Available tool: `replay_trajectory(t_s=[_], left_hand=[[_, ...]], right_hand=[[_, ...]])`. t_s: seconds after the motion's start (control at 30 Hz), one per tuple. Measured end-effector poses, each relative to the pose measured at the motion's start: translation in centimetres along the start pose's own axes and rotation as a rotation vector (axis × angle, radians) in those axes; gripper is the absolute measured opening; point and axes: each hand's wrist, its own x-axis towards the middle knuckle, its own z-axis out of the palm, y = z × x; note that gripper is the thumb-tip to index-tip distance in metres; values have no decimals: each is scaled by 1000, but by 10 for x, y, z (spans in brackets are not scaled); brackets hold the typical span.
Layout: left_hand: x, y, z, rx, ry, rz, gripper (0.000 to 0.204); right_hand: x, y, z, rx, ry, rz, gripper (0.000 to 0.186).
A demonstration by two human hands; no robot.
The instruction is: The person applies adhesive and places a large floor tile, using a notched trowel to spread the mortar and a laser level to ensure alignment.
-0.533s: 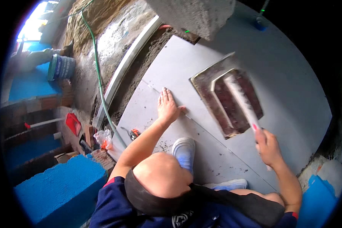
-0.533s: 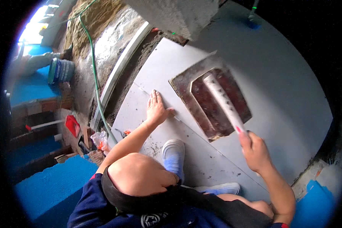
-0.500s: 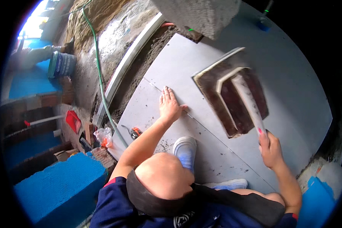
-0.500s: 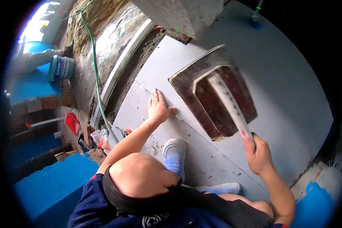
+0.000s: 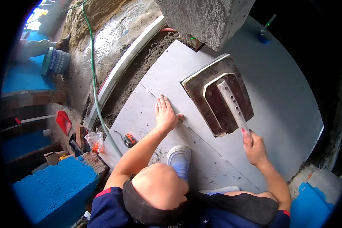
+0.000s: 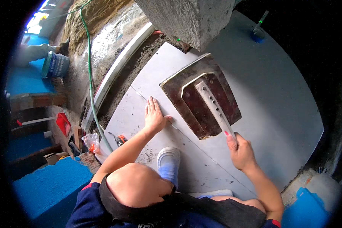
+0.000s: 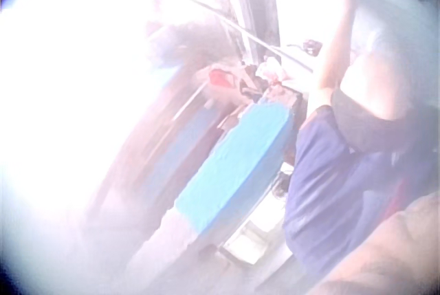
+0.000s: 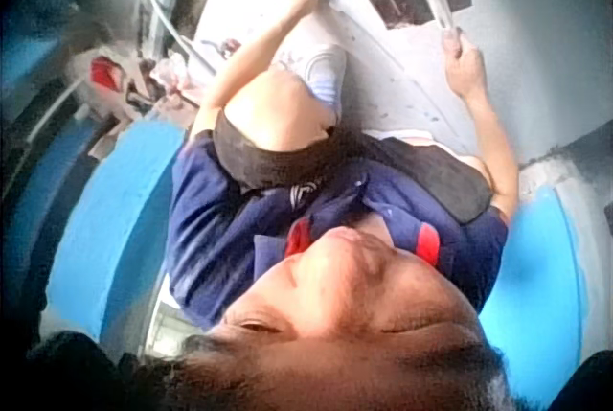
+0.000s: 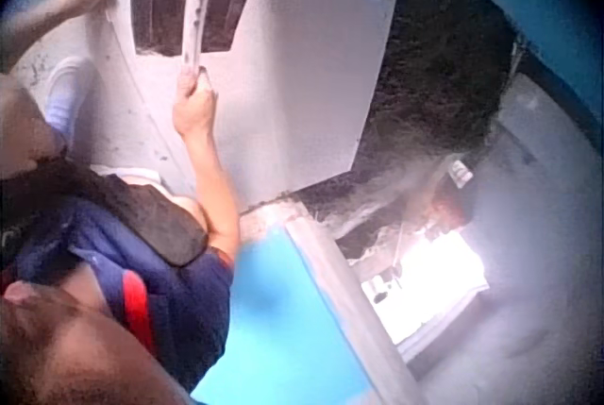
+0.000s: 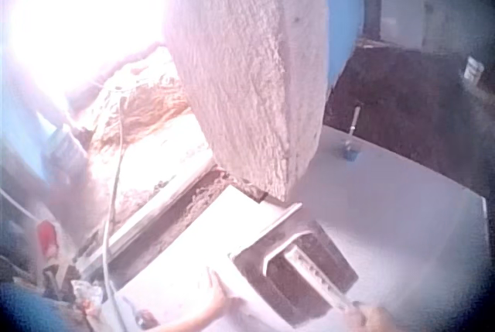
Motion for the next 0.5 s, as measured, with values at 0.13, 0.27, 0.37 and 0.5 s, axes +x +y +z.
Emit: replay_trajectory(t_s=[0.13,0.27,0.37,0.5], left_hand=[[10,18,3,-21,9,41,116],[7,3,8,-33,16,29,114],[3,-5,10,37,-9,-1,114],[10,4,17,2,5,52,115]], right_hand=[[52,46,46,-144,20,100,57],[65,-19,27,-60,-169,98,60],[38,-52,1,-61,-204,5,57],[38,-12,23,-91,-45,-127,54]])
